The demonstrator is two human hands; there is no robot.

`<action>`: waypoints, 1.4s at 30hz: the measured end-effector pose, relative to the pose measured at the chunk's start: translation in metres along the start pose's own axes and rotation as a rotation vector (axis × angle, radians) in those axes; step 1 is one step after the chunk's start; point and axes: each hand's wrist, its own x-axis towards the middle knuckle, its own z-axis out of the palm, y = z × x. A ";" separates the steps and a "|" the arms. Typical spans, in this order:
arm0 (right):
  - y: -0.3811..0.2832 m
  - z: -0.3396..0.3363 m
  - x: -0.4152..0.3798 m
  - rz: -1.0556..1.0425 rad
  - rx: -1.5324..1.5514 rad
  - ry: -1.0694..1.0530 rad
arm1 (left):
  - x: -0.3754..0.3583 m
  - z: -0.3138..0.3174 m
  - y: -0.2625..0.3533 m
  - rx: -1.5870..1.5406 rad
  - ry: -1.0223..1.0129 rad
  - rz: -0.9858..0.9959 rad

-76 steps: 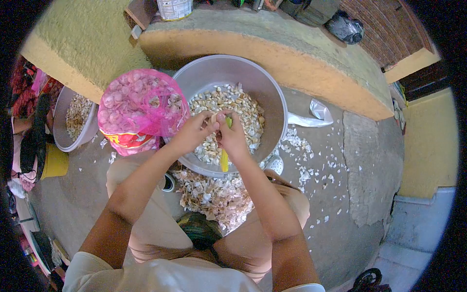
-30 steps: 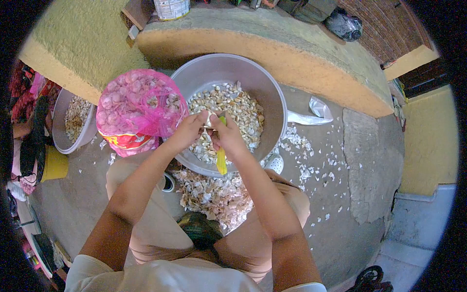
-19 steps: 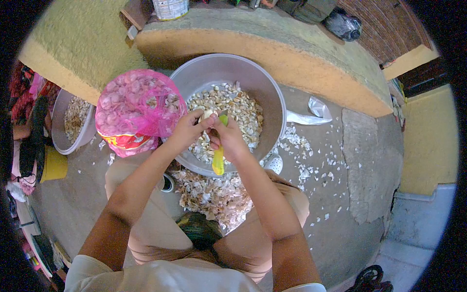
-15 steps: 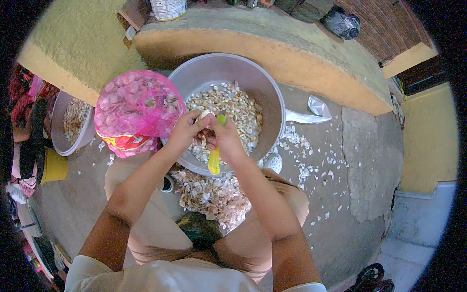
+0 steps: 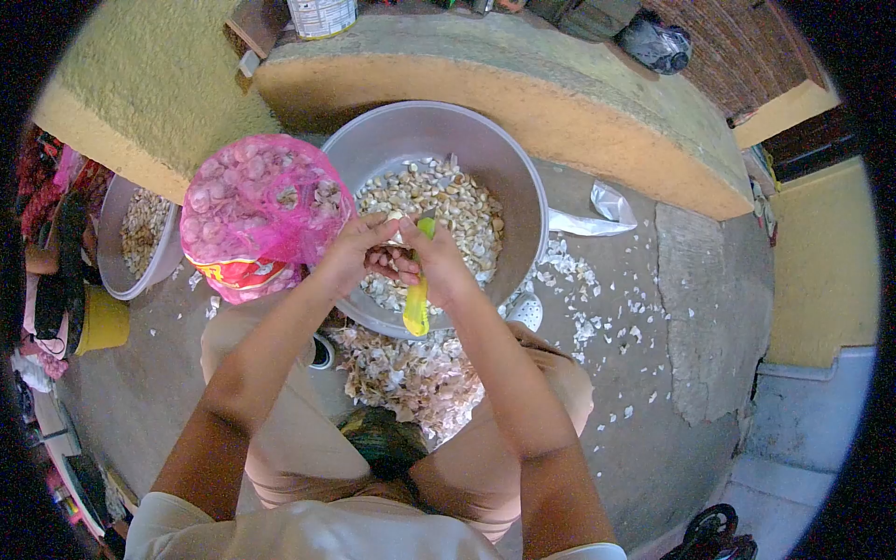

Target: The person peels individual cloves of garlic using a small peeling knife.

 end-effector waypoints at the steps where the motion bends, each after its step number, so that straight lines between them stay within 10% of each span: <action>1: 0.001 0.000 0.000 -0.005 0.021 0.000 | -0.001 0.002 -0.001 -0.023 0.012 0.006; 42: 0.004 0.001 0.004 -0.165 0.211 0.187 | 0.006 0.001 -0.015 0.291 0.333 0.449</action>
